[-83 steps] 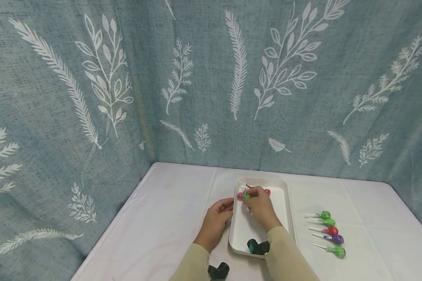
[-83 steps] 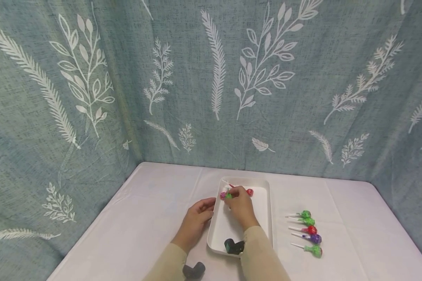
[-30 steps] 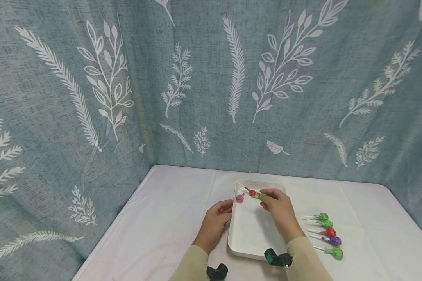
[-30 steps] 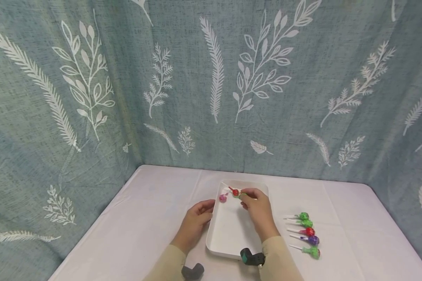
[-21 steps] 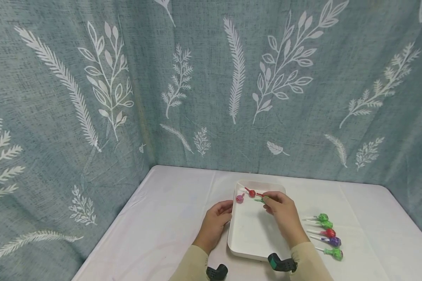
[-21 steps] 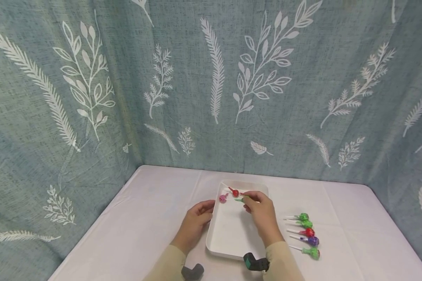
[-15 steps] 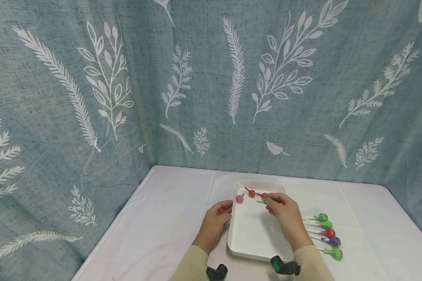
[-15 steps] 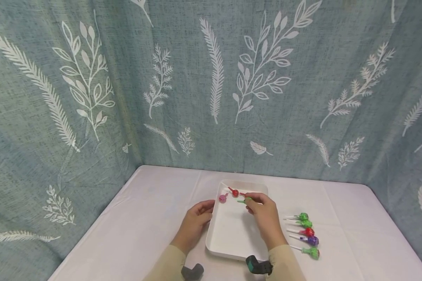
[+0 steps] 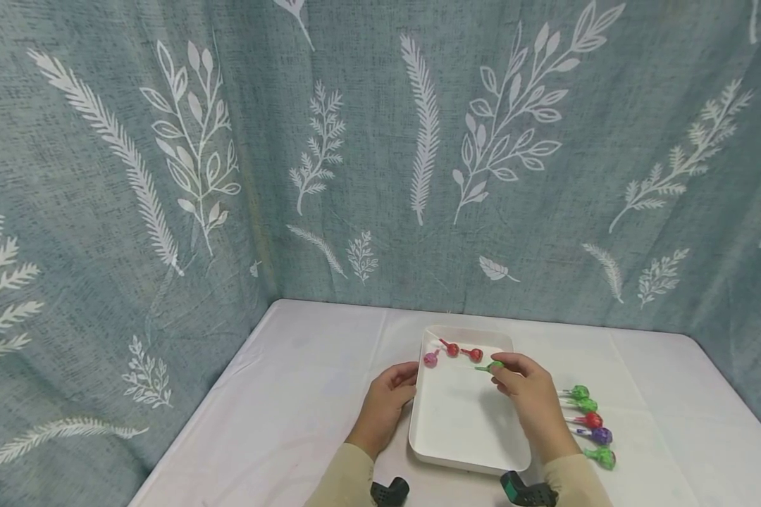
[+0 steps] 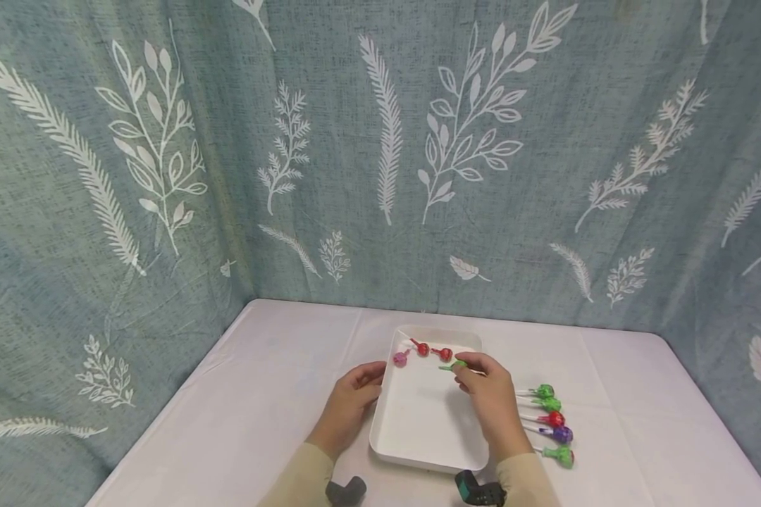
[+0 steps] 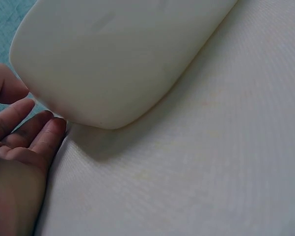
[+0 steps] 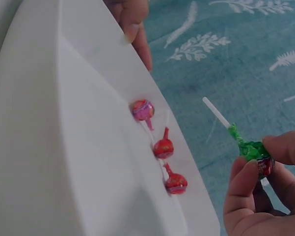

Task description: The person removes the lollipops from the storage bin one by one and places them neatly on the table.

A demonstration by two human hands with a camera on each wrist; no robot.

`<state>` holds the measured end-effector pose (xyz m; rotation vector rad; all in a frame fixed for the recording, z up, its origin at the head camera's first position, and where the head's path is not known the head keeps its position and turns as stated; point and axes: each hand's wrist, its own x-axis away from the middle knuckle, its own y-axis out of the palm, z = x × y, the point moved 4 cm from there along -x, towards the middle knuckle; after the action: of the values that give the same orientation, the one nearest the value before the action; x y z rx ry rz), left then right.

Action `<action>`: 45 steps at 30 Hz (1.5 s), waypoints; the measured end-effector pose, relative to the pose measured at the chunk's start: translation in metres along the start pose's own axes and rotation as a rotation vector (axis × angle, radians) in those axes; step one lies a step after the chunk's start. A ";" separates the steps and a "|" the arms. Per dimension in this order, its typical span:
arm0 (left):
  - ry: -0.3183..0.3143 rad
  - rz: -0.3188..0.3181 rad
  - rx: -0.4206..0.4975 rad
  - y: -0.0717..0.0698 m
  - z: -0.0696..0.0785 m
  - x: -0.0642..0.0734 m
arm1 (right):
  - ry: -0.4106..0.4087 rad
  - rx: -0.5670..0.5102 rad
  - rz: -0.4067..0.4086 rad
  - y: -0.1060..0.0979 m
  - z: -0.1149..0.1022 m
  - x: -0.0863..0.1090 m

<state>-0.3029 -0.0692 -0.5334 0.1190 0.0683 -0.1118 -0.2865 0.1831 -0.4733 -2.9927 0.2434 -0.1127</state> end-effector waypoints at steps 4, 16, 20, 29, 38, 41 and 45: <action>-0.005 0.005 -0.014 -0.001 -0.001 -0.001 | 0.003 0.002 0.003 -0.004 0.001 0.002; -0.014 0.007 -0.008 0.000 -0.004 -0.003 | -0.013 0.053 0.005 -0.016 0.002 0.009; -0.009 0.007 -0.014 -0.001 -0.004 -0.002 | -0.016 0.070 0.006 -0.021 0.003 0.011; -0.012 0.008 -0.015 -0.001 -0.005 -0.002 | 0.009 0.105 0.015 -0.037 0.008 0.019; -0.022 0.012 -0.014 -0.003 -0.006 -0.004 | 0.009 0.117 -0.004 -0.054 0.012 0.027; -0.021 0.011 -0.011 -0.002 -0.006 -0.004 | 0.014 0.106 -0.004 -0.059 0.013 0.030; -0.018 0.007 -0.008 -0.002 -0.006 -0.004 | 0.021 0.091 0.000 -0.065 0.015 0.033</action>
<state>-0.3073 -0.0702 -0.5393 0.1098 0.0505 -0.1054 -0.2426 0.2434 -0.4767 -2.9020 0.2332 -0.1508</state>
